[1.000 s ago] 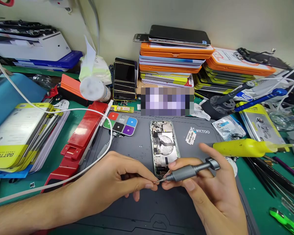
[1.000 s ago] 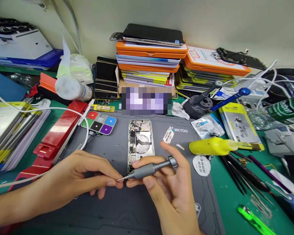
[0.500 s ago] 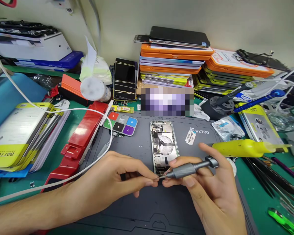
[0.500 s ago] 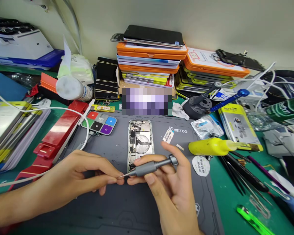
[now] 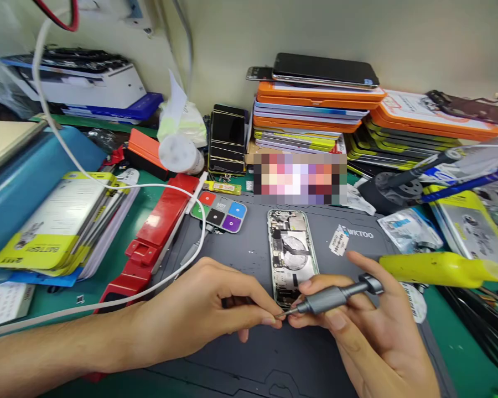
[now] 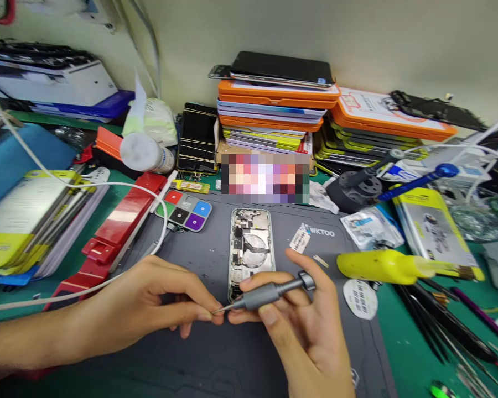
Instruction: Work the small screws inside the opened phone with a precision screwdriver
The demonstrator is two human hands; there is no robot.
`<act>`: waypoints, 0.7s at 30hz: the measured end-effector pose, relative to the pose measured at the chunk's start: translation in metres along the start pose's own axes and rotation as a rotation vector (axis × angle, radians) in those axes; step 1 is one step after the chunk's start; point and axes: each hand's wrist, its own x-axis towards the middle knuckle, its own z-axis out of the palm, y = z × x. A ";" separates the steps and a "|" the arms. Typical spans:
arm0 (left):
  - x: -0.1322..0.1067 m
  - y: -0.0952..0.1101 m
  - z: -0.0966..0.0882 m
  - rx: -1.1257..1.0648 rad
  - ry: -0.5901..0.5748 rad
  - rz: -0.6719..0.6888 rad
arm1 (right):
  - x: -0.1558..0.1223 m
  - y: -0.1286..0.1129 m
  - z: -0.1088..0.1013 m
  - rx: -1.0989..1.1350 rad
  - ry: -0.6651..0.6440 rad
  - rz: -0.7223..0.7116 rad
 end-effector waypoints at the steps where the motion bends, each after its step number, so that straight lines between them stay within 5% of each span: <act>1: 0.000 0.001 -0.001 0.001 -0.011 0.002 | 0.000 0.001 -0.001 -0.009 0.002 0.027; 15: 0.001 0.001 -0.004 -0.011 -0.081 0.053 | 0.010 -0.007 -0.002 0.093 0.069 0.136; 21: 0.000 -0.003 -0.003 0.228 0.084 -0.023 | 0.007 -0.011 0.001 -0.116 0.205 -0.201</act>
